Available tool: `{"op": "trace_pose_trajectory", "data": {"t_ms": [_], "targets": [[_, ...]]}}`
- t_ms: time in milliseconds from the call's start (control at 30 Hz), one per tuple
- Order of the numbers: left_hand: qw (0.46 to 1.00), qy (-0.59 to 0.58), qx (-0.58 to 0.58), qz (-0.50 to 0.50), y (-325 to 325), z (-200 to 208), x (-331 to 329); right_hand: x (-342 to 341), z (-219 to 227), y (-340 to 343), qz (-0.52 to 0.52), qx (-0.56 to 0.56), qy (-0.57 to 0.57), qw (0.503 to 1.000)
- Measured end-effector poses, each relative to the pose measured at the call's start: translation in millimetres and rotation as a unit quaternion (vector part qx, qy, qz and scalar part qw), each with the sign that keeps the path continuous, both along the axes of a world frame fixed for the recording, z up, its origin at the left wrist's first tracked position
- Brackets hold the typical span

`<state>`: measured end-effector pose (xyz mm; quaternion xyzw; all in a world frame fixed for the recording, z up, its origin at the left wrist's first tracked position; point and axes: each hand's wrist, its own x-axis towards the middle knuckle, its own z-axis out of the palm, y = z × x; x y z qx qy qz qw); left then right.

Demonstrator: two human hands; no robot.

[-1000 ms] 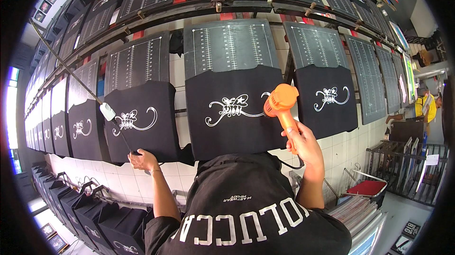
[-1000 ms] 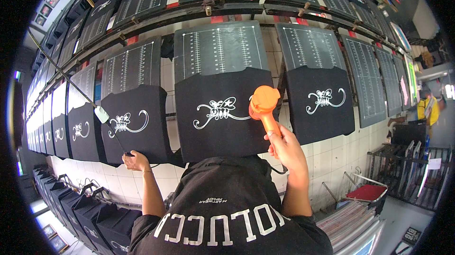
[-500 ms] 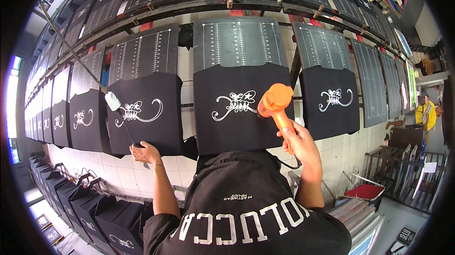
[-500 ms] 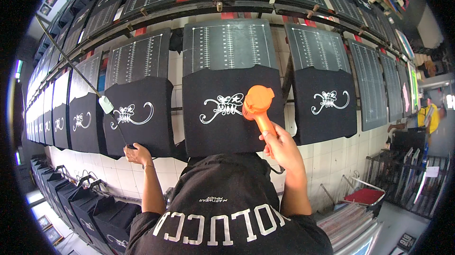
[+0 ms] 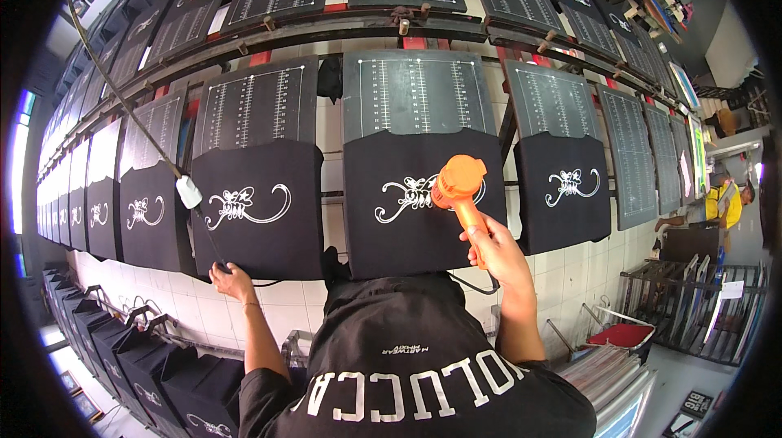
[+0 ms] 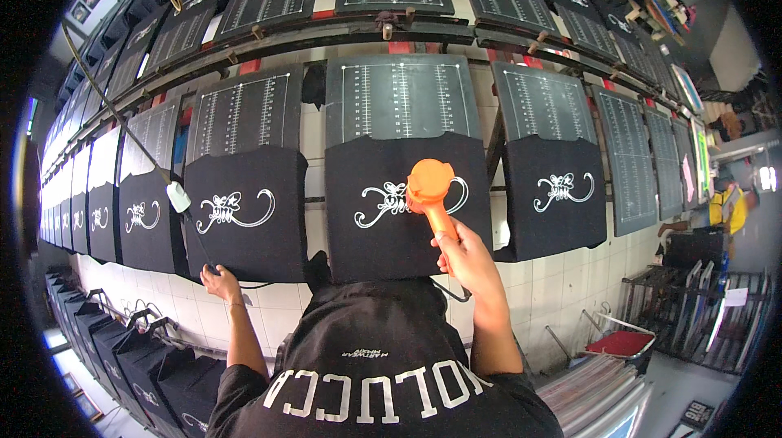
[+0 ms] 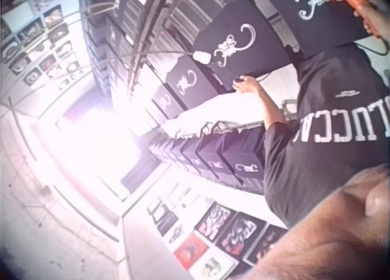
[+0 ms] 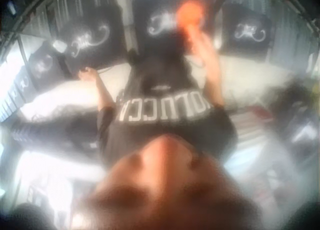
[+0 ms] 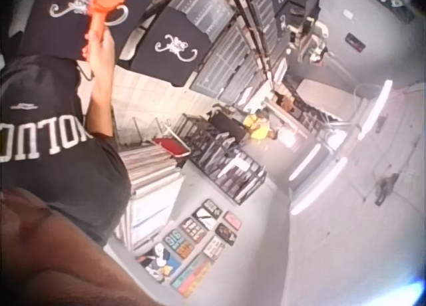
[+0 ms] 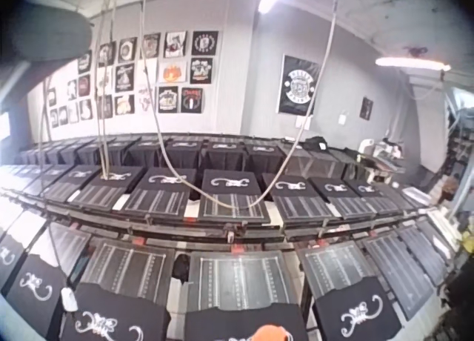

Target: The person uses a heat gun to dry white ink designs on black shirts that are stretched over screen printing platens. They move along a row of stations, applying heat to the designs and occasionally touching the fabric to check for dryness.

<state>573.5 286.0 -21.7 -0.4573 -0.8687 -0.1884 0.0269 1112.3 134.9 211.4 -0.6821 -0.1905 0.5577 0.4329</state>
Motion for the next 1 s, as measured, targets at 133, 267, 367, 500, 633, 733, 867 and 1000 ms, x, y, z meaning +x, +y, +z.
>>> {"op": "trace_pose_trajectory", "data": {"t_ms": [133, 267, 367, 500, 633, 733, 867, 1000], "targets": [[1.0, 0.009, -0.028, 0.003, 14.0, -9.0, -43.2, -2.4, -6.9, 6.8, -0.005, 0.013, -0.002, 1.0], [1.0, -0.018, 0.007, 0.004, 28.4, -17.7, -63.5, -4.9, -5.2, 18.2, -0.004, 0.023, -0.031, 0.999], [0.997, -0.032, 0.066, -0.012, 29.9, -33.1, -77.0, -9.6, -12.4, 27.8, -0.021, 0.04, -0.049, 0.998], [0.993, -0.048, 0.103, 0.023, 33.6, -36.4, -55.1, -6.6, -12.4, 34.5, -0.032, 0.039, -0.038, 0.998], [0.996, -0.03, 0.082, 0.022, 34.2, -34.0, -56.7, -12.8, -16.6, 40.2, -0.041, 0.042, -0.084, 0.995], [0.994, -0.043, 0.068, 0.068, 39.8, -27.4, -52.0, -4.6, -17.8, 41.0, -0.053, 0.046, -0.034, 0.997], [0.99, -0.07, 0.069, 0.103, 45.1, -20.6, -51.6, -11.1, -17.1, 45.5, -0.067, 0.028, -0.103, 0.992], [0.988, -0.075, 0.057, 0.123, 47.5, -8.5, -35.6, -1.6, -19.2, 44.8, -0.072, 0.034, -0.061, 0.995]]}}
